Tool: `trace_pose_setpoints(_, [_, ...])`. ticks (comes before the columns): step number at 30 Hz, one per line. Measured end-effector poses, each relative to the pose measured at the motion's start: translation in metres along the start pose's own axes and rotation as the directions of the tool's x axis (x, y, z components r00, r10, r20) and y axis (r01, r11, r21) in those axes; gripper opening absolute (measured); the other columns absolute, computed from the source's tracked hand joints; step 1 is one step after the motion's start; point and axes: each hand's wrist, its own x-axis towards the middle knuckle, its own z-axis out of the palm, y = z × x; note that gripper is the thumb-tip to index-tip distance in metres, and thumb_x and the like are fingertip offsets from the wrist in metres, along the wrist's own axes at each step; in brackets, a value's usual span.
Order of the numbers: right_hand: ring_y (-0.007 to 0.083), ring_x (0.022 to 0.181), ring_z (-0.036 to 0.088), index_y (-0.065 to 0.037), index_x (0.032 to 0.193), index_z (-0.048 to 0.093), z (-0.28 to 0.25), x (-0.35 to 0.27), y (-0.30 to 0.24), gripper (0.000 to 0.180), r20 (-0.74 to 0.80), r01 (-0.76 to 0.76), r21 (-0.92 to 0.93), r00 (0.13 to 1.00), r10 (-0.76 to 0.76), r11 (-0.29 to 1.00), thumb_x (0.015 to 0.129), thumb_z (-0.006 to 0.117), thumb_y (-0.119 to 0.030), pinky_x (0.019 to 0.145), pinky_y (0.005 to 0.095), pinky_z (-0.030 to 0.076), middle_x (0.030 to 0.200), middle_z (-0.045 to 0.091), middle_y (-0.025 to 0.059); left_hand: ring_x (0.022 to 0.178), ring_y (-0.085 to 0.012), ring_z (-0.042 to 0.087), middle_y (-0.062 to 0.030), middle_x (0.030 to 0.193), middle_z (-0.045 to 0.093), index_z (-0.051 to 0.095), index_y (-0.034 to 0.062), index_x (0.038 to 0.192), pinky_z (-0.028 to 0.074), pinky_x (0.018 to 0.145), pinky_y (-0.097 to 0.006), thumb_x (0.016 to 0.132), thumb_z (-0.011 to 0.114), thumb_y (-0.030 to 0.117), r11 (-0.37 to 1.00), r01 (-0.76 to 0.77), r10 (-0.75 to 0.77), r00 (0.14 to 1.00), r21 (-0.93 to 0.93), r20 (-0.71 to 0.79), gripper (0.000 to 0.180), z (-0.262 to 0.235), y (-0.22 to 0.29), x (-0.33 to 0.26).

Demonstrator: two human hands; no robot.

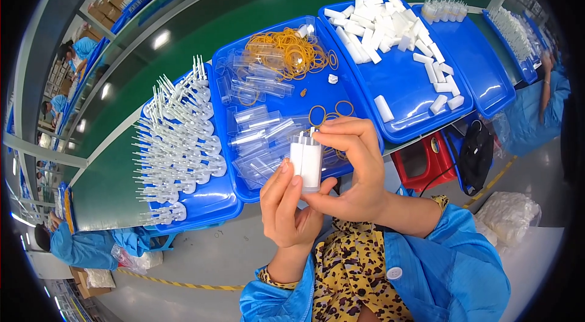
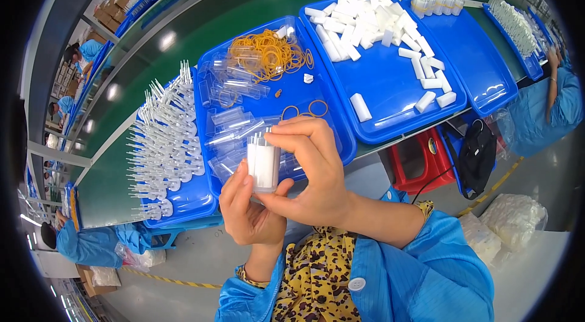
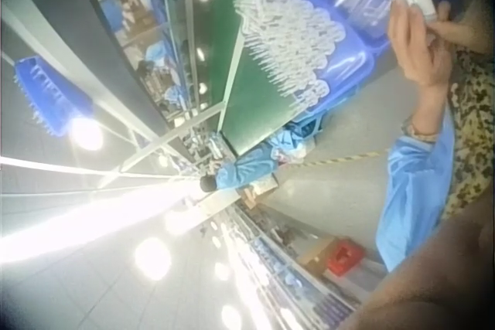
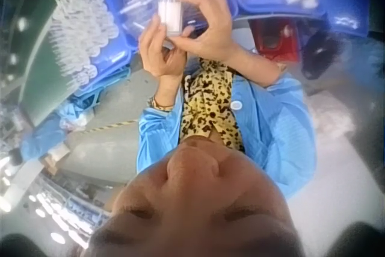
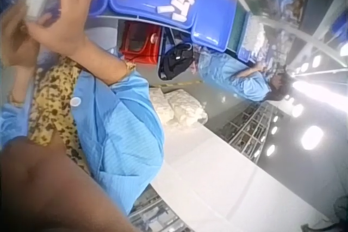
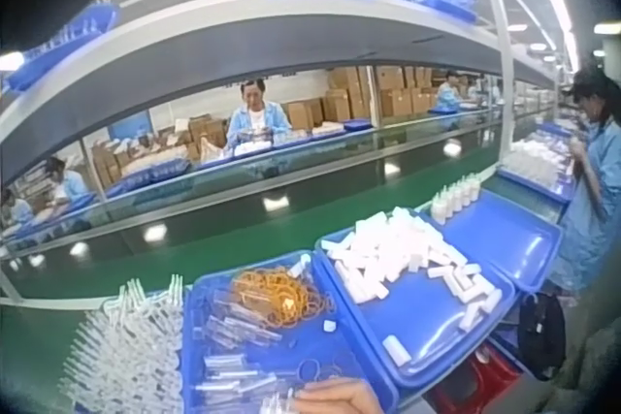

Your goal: The person assembles dropper components by fitting foam pieces and clear plastic tubes onto plastic dropper stems by hand, then secures each bundle with a rubber band.

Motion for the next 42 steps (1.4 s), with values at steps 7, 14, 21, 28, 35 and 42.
trace_pose_setpoints(7, [0.0248,0.105,0.052,-0.003,0.101,0.063,-0.003,0.010,0.011,0.040,0.102,-0.189,0.264,0.981,0.168,0.946,0.068,0.080,-0.017,0.090,0.0343,0.042,0.111,0.053,0.0129,0.102,-0.0314,0.065,-0.0224,0.113,0.062,0.063,-0.0032,0.107,0.057,0.084,-0.037,0.062,0.089,0.006,0.931,0.251,-0.240,0.968,-0.267,0.074,0.053,-0.006,-0.002,-0.002])
trace_pose_setpoints(14, [0.0183,0.108,0.052,-0.005,0.098,0.063,-0.002,0.014,0.011,0.022,0.126,-0.303,0.500,0.952,0.278,0.811,0.078,0.072,-0.007,0.090,0.0312,0.045,0.113,0.053,0.0104,0.107,-0.0316,0.062,-0.0230,0.118,0.059,0.061,-0.0047,0.113,0.056,0.086,-0.040,0.063,0.088,0.004,0.818,0.350,-0.327,0.936,-0.457,0.132,0.057,-0.008,0.002,-0.005])
trace_pose_setpoints(21, [0.0167,0.098,0.061,-0.003,0.108,0.059,0.000,0.019,0.022,0.019,0.395,-0.552,0.819,0.741,0.543,0.157,0.097,0.052,-0.017,0.083,0.0304,0.052,0.112,0.058,0.0102,0.123,-0.0326,0.051,-0.0252,0.131,0.048,0.052,-0.0099,0.126,0.055,0.092,-0.039,0.088,0.061,-0.003,0.292,0.687,-0.472,0.709,-0.666,0.524,0.040,-0.010,0.013,0.013])
trace_pose_setpoints(28, [0.0164,0.084,0.062,-0.004,0.099,0.057,0.002,0.016,0.025,0.022,0.534,-0.582,0.803,0.607,0.588,-0.129,0.099,0.048,-0.024,0.076,0.0291,0.054,0.096,0.060,0.0099,0.111,-0.0271,0.058,-0.0188,0.123,0.050,0.056,-0.0044,0.124,0.058,0.084,-0.033,0.074,0.076,-0.004,0.704,0.547,-0.354,0.823,-0.454,0.444,0.055,-0.003,0.019,0.016])
trace_pose_setpoints(35, [0.0156,0.082,0.062,-0.005,0.100,0.057,0.000,0.012,0.019,0.026,0.664,-0.686,0.689,0.466,0.585,-0.235,0.101,0.044,-0.028,0.069,0.0290,0.055,0.097,0.060,0.0082,0.099,-0.0193,0.059,-0.0125,0.114,0.054,0.062,0.0006,0.119,0.053,0.066,-0.023,0.066,0.081,-0.002,0.975,0.171,-0.120,0.944,-0.145,0.306,0.057,0.001,0.014,0.022])
trace_pose_setpoints(42, [0.0167,0.097,0.060,-0.004,0.114,0.054,-0.001,0.010,0.018,0.037,0.649,-0.724,0.687,0.573,0.500,-0.062,0.103,0.035,-0.035,0.078,0.0328,0.053,0.109,0.058,0.0084,0.089,-0.0180,0.060,-0.0115,0.102,0.059,0.064,-0.0002,0.115,0.049,0.053,-0.021,0.067,0.080,-0.001,0.962,0.236,-0.187,0.934,-0.135,0.303,0.050,-0.005,0.010,0.026])
